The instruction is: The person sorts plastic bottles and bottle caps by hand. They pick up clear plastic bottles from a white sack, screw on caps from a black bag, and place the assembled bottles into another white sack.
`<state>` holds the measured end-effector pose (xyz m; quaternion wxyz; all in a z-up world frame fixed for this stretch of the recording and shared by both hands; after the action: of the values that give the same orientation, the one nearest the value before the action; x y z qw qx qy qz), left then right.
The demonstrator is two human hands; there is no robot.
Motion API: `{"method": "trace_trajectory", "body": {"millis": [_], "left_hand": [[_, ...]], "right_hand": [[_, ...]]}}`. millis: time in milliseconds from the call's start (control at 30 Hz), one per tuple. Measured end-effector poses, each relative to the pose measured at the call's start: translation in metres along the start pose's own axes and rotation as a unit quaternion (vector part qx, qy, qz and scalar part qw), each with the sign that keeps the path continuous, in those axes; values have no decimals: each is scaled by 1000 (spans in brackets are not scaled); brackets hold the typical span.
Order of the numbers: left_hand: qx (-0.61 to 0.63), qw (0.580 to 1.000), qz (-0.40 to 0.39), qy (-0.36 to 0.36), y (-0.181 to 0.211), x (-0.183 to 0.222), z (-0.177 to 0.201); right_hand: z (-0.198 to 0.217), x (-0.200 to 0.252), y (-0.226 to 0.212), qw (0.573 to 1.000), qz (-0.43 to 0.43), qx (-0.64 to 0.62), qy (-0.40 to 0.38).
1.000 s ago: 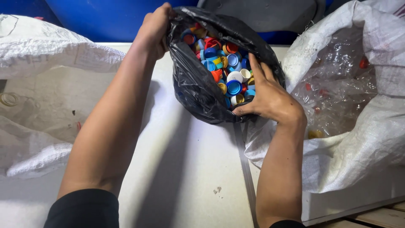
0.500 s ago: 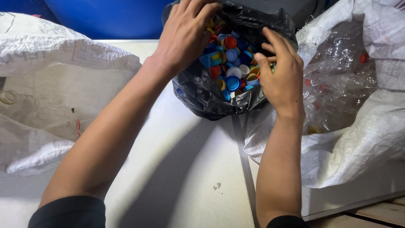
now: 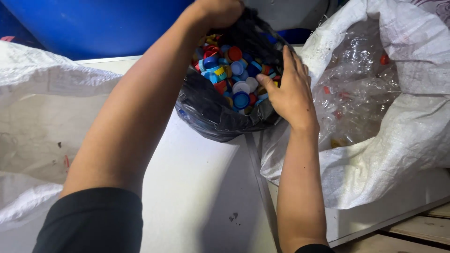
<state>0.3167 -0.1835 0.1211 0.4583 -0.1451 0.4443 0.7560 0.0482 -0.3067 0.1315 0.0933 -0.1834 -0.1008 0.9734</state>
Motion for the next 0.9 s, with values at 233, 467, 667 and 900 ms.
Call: {"method": "trace_trajectory", "body": {"millis": [233,467,667,900], "left_hand": [[193,960,185,-79,17,9,21],[49,983,82,-157,56,1,2],[-119,990,-79,1,63,9,-12],[-120,985,-122,-33,180,62,65]], "right_hand": [[-22,-11,34,991,-90,-11,104],[-44,-23,75,847,-205,-484,75],[-35,-22,73,765,-253,-579,126],[30,2,38,914,-44,-294,275]]}}
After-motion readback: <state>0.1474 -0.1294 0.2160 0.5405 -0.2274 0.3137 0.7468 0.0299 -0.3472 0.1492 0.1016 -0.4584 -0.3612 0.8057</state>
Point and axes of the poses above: each hand's wrist, its own x-axis away from the middle knuckle, its own z-axis out of the back of the hand, y = z × x, the point moved 2 cm from there along -x, towards the middle knuckle, and after that the axes turned 14 degrees about x, right-handed, at the moved point
